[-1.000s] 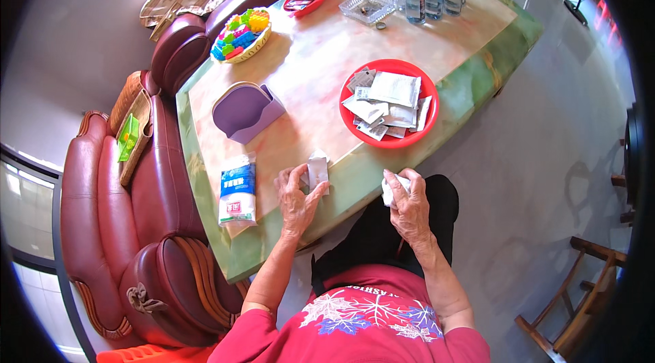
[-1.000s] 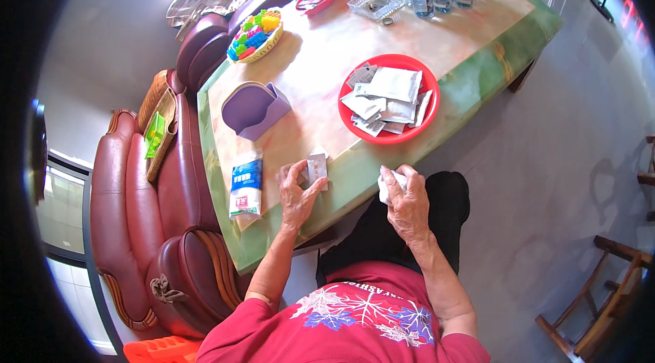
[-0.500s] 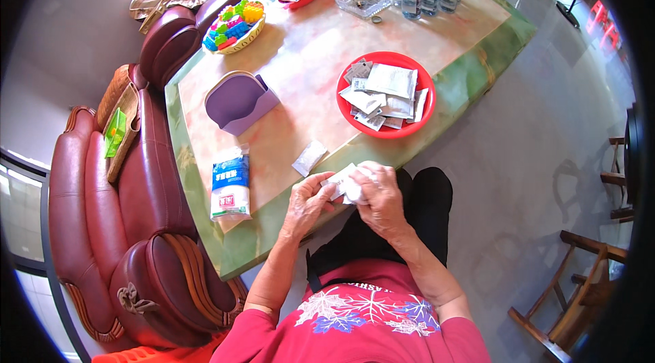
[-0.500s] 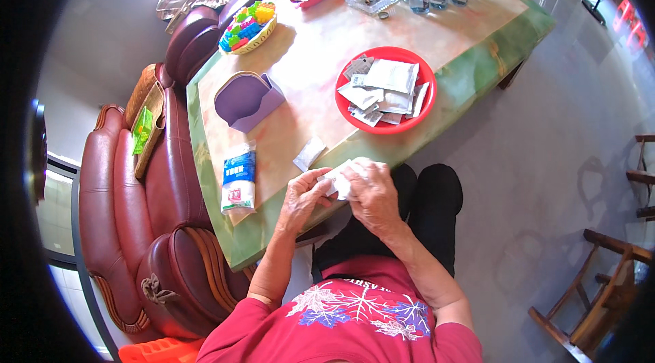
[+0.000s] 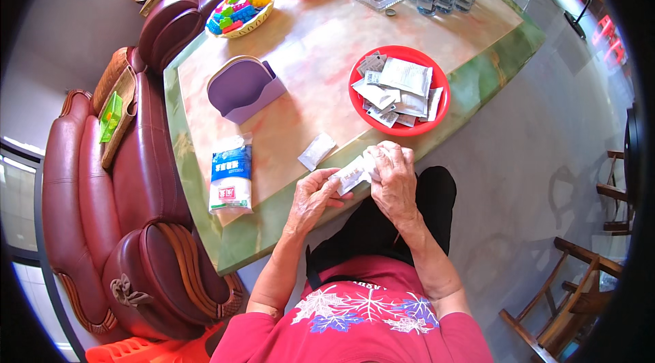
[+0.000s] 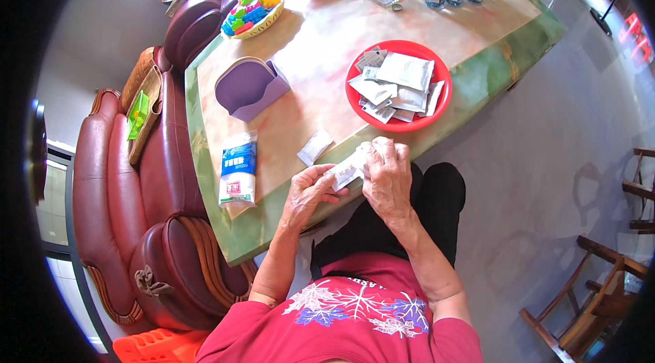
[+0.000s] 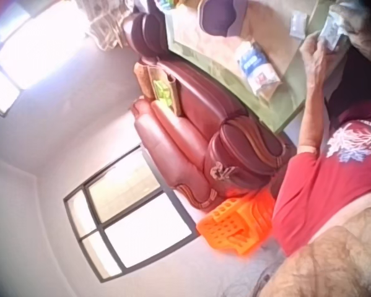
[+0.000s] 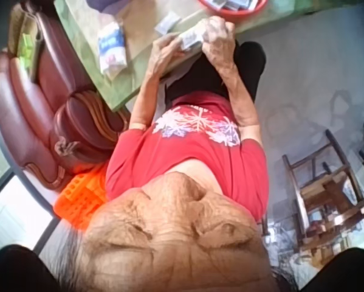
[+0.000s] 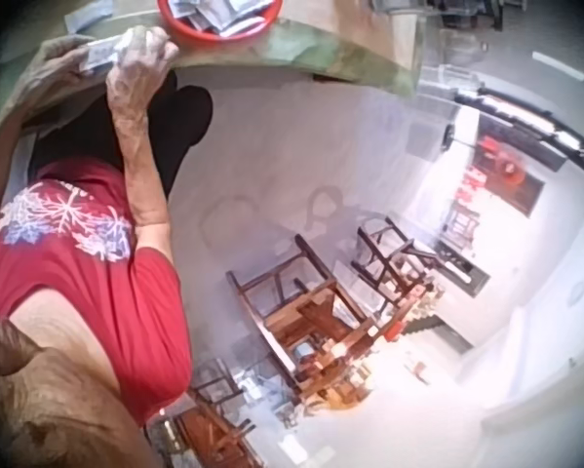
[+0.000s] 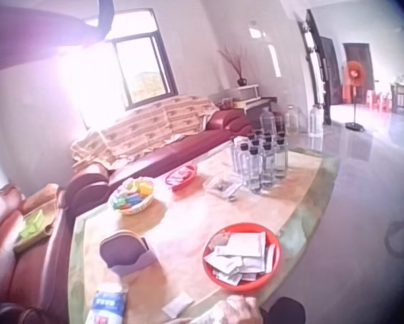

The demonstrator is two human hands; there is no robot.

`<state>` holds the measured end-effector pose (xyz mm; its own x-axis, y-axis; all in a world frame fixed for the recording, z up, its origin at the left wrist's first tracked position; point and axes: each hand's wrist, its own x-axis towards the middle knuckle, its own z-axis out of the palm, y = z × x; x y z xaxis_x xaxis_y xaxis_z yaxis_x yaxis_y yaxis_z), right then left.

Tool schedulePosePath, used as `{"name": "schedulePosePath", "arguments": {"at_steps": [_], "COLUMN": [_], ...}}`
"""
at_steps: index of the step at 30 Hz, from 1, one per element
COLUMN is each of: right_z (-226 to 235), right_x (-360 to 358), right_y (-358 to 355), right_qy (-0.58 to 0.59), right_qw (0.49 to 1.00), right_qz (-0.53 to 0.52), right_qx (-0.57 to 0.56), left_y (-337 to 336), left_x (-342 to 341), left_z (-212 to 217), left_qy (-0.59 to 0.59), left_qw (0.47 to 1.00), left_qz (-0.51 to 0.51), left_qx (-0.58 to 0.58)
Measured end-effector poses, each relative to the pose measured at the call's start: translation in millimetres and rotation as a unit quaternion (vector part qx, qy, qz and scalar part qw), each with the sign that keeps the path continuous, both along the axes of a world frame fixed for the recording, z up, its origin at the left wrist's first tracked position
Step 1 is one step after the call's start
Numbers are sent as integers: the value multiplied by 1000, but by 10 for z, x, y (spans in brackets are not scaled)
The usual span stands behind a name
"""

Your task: The person sits at a table and wipes small white packets with a white cloth. They pick up packets from the table, wipe them individually, and place them into a red bowl. The person also wipes a larger blue and white package at the end of the sequence.

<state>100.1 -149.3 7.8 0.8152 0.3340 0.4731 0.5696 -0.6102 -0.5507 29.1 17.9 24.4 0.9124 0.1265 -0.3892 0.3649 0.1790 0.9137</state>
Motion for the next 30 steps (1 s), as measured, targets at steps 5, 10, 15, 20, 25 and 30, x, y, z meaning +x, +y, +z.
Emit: {"name": "schedulePosePath", "arguments": {"at_steps": [5, 10, 15, 20, 25, 30], "right_z": [85, 100, 57, 57, 214, 159], "right_x": [-210, -113, -72, -5, 18, -118], "right_y": [217, 231, 75, -220, -252, 217], "right_qy": [29, 34, 20, -5, 65, 2], "right_qw": [979, 980, 984, 983, 996, 986], "right_qz": [201, 195, 163, 99, 15, 102], "right_qx": [0, -20, -66, -153, 64, 129], "left_y": [101, 152, 103, 14, -8, 31], "left_x": [-41, -43, -25, 0, -3, -12], "left_z": [-90, -168, -132, -58, -74, -115], "left_qy": [-24, -38, -17, -19, -15, -46], "left_qw": [999, 998, 1000, 999, 999, 999], "left_qz": [-18, -33, -5, 19, 23, 14], "left_qx": [-19, -43, -20, -19, 15, -7]}}
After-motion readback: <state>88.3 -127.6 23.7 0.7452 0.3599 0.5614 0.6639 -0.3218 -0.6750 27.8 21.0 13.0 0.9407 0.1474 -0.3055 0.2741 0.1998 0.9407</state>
